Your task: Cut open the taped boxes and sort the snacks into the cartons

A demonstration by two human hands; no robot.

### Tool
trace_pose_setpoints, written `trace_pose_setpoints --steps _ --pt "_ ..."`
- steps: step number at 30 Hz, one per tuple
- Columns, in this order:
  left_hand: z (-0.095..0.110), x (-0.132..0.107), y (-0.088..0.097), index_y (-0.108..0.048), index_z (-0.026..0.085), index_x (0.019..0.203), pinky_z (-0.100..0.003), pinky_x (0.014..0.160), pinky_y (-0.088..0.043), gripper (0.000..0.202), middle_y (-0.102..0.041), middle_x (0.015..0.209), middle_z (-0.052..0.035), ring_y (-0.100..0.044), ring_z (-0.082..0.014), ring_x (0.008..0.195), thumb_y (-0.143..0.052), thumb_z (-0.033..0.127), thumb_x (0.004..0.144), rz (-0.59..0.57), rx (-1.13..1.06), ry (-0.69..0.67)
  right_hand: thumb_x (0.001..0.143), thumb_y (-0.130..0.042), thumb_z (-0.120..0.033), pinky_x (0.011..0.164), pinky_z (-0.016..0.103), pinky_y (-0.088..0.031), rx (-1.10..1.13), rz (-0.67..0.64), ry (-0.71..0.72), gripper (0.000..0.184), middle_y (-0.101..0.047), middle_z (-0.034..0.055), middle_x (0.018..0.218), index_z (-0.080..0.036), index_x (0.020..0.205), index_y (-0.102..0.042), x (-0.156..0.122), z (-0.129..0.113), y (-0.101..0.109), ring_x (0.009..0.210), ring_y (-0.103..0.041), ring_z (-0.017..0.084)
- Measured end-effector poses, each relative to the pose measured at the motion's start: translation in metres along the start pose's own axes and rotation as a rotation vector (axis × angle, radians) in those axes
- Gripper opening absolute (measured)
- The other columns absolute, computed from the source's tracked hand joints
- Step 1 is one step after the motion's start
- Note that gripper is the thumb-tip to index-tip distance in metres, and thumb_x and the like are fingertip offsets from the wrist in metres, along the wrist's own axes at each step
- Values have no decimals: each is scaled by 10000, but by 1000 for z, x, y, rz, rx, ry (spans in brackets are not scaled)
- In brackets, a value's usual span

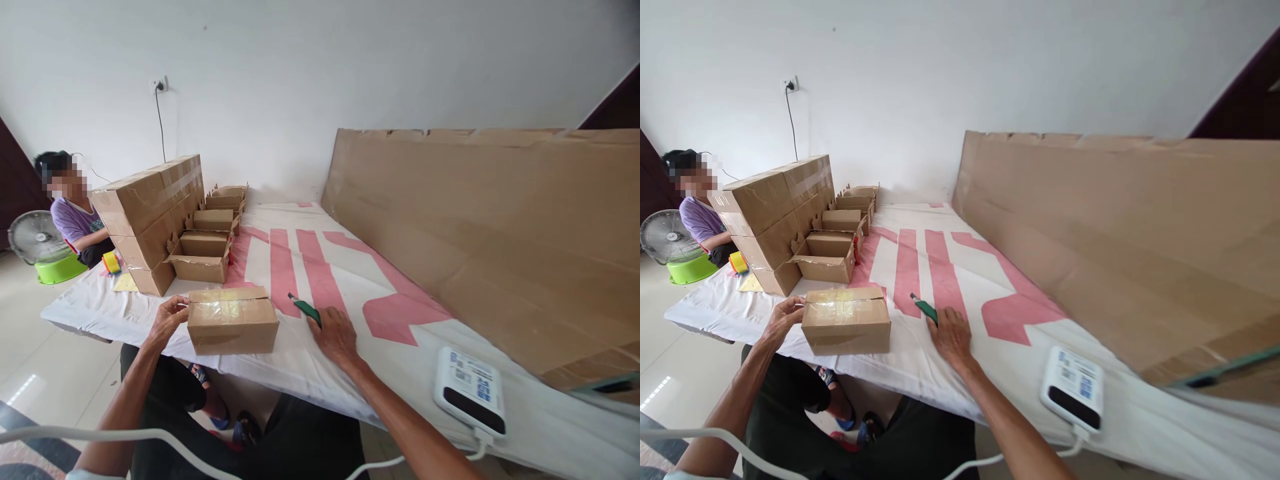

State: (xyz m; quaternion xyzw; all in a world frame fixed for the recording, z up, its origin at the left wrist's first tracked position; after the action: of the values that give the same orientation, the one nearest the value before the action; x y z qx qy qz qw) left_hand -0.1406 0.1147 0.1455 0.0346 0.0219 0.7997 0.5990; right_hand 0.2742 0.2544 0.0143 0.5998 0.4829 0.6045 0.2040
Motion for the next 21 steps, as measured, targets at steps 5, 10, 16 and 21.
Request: trace_pose_setpoints --steps 5,10,16,21 --pt "8 -1 -16 -704 187 790 -305 746 -525 382 -815 962 -78 -730 -236 872 -952 405 598 -26 -47 -25 1065 -483 -341 837 390 -433 1 22 32 256 -672 106 943 -224 950 -681 -2 0 0 933 -596 296" --pt "0 -3 -27 -799 195 972 -350 846 -567 449 -830 1149 -113 -763 -309 1061 -925 501 668 -81 -97 7 1055 -469 -349 830 399 -448 26 29 24 282 -678 114 932 -221 932 -689 -3 1 -2 919 -608 301" --pt "-1 4 -25 -805 188 896 -377 999 -550 464 -800 1277 -128 -705 -332 1233 -991 530 642 -94 -73 -103 1009 -462 -371 857 410 -477 67 -14 -38 282 -663 127 924 -215 888 -664 -2 5 -2 932 -631 305" --pt "8 0 -33 -799 183 849 -378 1037 -534 397 -804 1271 -119 -710 -326 1225 -1003 466 660 -136 -105 -125 932 -463 -484 779 435 -505 379 -72 -350 288 -681 114 864 -247 859 -609 0 17 0 888 -667 323"
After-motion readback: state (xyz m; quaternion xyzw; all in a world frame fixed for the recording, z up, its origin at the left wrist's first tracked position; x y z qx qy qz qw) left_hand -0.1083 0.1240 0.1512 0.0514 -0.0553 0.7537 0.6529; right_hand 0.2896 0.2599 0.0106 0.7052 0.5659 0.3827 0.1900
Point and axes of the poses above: each hand's wrist, its own x-axis towards the middle knuckle, its own y-axis out of the back of the hand, z = x × y, the point moved 10 cm from there along x, towards the middle knuckle
